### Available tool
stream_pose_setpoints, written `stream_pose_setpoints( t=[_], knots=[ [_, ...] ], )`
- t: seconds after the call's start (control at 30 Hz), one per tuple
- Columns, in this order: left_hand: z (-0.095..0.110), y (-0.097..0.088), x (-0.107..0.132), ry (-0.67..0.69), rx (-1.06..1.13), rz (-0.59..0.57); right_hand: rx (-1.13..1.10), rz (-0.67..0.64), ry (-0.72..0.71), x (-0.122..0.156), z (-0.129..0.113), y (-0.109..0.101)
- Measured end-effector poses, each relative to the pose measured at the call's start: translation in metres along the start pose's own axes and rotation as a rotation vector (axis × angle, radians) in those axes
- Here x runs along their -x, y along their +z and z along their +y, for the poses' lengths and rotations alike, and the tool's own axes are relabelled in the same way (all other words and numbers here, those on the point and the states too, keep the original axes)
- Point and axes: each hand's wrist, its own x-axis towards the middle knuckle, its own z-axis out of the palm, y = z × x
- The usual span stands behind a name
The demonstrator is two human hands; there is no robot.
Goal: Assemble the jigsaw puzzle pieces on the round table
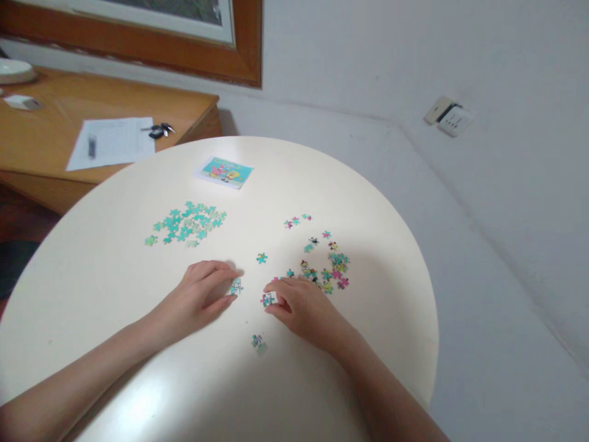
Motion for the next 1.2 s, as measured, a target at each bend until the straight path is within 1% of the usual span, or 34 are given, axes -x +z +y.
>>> stream_pose_setpoints(
  t=[0.17, 0.33, 0.7, 1.2],
  knots=[
    [0.0009, -0.0002, -0.0008, -0.026, -0.005, 0.012, -0.011, 0.016, 0.047, -0.0003, 0.0021, 0.0010],
    [0.0019, -0.0008, -0.0007, -0.045, -0.014, 0.021, -0.006, -0.015, 0.055, -0.0006, 0.0000, -0.0012],
    [0.0008, 0.0007, 0.0000, -0.034, -0.022, 0.022, -0.037, -0.042, 0.073, -0.0019, -0.0018, -0.0017],
    [-0.0001, 0.0020, 0.0004, -0.047, -0.037, 0.033, -0.017, -0.070, 0.052, -0.0006, 0.0000, 0.0000]
  ],
)
